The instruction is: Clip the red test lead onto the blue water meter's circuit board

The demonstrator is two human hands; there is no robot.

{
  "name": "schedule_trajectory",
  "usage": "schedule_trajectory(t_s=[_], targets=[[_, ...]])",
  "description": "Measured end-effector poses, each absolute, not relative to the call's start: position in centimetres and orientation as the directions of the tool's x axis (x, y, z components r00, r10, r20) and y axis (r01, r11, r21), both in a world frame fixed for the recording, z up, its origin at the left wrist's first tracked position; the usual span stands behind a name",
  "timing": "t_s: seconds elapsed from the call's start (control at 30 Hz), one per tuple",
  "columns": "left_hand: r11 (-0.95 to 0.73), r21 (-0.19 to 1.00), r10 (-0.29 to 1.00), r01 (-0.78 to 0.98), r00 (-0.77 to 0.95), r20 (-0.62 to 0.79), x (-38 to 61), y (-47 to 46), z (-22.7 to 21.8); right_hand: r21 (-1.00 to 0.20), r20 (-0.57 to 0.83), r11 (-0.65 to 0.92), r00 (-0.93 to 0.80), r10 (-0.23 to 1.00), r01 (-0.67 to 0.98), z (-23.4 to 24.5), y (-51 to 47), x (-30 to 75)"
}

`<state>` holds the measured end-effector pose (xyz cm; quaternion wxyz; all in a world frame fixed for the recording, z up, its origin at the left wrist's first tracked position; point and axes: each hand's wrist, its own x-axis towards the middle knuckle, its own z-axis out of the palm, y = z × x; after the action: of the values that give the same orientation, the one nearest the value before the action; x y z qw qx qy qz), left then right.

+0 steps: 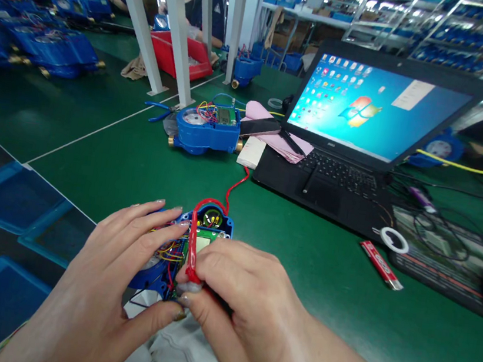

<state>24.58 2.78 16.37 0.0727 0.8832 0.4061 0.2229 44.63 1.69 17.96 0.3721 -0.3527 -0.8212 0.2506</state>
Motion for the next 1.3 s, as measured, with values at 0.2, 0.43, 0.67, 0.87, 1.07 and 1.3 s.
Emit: schedule_trajectory(t_s=[0.2, 0.43, 0.67, 0.87, 1.07, 1.3], targets=[[-0.673, 0.304, 0.738, 0.674, 0.582, 0.342, 24.5, 2.9, 16.5, -0.675, 0.411, 0.617, -0.489, 0.770, 0.405, 18.1, 1.7, 44.6], [-0.682, 0.291, 0.729, 0.671, 0.590, 0.348, 24.4, 2.9, 16.3, -0.667, 0.389, 0.614, -0.504, 0.771, 0.423, 18.3, 2.0, 44.5], [-0.694, 0.273, 0.713, 0.666, 0.583, 0.390, 24.4, 3.0, 16.1, -0.674, 0.399, 0.623, -0.513, 0.760, 0.397, 18.1, 2.0, 44.7], [-0.697, 0.279, 0.711, 0.660, 0.587, 0.387, 24.5, 3.0, 16.2, -0.664, 0.458, 0.669, -0.524, 0.718, 0.334, 17.7, 1.8, 44.8], [-0.690, 0.271, 0.717, 0.671, 0.582, 0.384, 24.5, 3.1, 16.2, -0.700, 0.462, 0.624, -0.445, 0.767, 0.348, 18.3, 1.7, 44.8], [-0.656, 0.297, 0.750, 0.694, 0.556, 0.358, 24.5, 3.6, 16.3, -0.890, 0.451, 0.440, 0.094, 0.888, 0.115, 19.9, 0.9, 47.4]])
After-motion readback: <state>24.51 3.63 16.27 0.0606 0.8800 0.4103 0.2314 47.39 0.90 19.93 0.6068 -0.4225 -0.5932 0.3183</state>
